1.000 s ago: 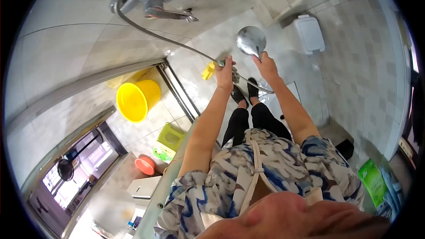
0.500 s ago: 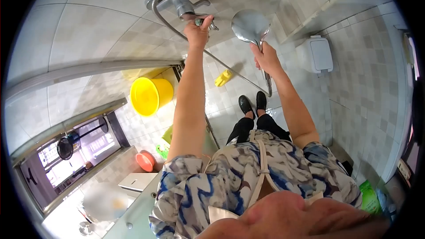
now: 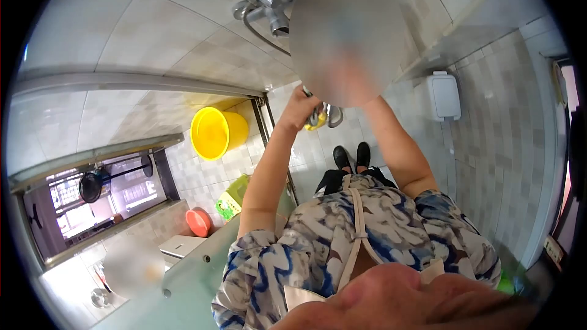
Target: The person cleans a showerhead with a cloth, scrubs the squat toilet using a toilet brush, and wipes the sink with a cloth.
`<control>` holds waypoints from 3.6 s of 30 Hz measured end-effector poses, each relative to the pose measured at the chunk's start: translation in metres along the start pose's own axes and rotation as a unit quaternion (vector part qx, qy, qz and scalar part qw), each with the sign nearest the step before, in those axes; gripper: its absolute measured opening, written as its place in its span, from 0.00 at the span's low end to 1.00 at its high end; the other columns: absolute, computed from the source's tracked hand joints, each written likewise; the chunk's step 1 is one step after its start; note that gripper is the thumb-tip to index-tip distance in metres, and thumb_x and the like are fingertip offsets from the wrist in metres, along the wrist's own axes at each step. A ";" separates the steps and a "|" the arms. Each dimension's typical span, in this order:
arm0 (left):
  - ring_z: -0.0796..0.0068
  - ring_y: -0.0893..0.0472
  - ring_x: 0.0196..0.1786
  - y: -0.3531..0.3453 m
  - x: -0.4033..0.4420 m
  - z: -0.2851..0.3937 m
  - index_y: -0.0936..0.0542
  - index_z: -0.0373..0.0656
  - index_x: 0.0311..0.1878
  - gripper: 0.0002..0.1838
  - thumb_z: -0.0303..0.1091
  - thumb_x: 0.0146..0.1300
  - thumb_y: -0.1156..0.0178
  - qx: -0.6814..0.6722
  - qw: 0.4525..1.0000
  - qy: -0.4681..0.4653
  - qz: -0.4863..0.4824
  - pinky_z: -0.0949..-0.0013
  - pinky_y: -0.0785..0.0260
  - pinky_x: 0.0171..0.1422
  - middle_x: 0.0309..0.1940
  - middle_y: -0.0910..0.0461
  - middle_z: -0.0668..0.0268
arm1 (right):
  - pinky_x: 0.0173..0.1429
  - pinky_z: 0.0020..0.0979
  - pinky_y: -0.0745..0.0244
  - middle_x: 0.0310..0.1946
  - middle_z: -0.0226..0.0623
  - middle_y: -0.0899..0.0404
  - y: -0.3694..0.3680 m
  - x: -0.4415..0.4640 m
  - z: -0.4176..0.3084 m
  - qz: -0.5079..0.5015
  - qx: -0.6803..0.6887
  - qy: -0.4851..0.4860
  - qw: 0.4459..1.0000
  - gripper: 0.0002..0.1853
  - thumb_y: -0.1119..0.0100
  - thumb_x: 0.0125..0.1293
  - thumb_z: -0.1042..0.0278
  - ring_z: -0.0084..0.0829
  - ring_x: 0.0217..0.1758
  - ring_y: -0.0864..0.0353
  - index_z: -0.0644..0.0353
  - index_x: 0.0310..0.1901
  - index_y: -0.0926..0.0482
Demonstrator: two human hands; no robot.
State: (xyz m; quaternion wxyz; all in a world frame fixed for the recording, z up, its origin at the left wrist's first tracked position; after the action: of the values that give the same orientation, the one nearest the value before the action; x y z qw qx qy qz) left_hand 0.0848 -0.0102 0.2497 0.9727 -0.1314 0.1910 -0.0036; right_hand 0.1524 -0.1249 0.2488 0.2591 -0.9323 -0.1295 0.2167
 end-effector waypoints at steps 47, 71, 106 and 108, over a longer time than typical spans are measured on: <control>0.78 0.25 0.25 0.139 0.119 0.240 0.20 0.40 0.41 0.14 0.39 0.56 0.34 0.364 0.891 -0.269 0.021 0.76 0.35 0.29 0.24 0.22 0.70 | 0.48 0.42 0.27 0.45 0.57 0.28 -0.073 0.119 -0.198 0.295 -0.520 0.391 0.700 0.44 0.37 0.50 0.37 0.50 0.46 0.24 0.64 0.59 0.37; 0.86 0.33 0.22 0.004 0.049 0.113 0.24 0.39 0.45 0.13 0.39 0.67 0.47 0.208 0.952 -0.203 0.094 0.82 0.44 0.22 0.26 0.27 0.69 | 0.45 0.40 0.27 0.49 0.46 0.32 0.027 -0.063 -0.023 0.277 -0.416 0.200 0.843 0.27 0.46 0.63 0.61 0.44 0.41 0.23 0.56 0.62 0.40; 0.66 0.20 0.41 -0.170 0.131 -0.262 0.32 0.39 0.58 0.24 0.46 0.66 0.49 0.370 0.794 0.334 -0.349 0.66 0.28 0.44 0.46 0.24 0.56 | 0.35 0.42 0.29 0.22 0.53 0.23 0.338 -0.231 0.120 0.692 -0.203 -0.040 0.691 0.26 0.51 0.64 0.48 0.50 0.27 0.23 0.68 0.23 0.23; 0.59 0.22 0.47 -0.144 0.181 -0.283 0.31 0.39 0.59 0.26 0.46 0.63 0.46 0.510 0.759 0.159 -0.372 0.62 0.29 0.50 0.49 0.25 0.52 | 0.33 0.34 0.29 0.21 0.45 0.22 0.343 -0.223 0.133 0.617 -0.084 -0.084 0.778 0.25 0.43 0.59 0.48 0.35 0.25 0.22 0.69 0.25 0.22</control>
State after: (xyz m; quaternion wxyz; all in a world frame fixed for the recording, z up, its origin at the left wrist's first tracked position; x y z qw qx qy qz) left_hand 0.1533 -0.2314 -0.0325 0.7738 0.3256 0.2494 -0.4826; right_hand -0.0606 -0.4323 0.0363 -0.0220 -0.8085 0.4348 0.3961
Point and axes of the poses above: each hand's wrist, its own x-axis towards the middle knuckle, its own y-axis out of the back of the hand, z = x × y, the point moved 6 cm from there along x, towards the middle knuckle
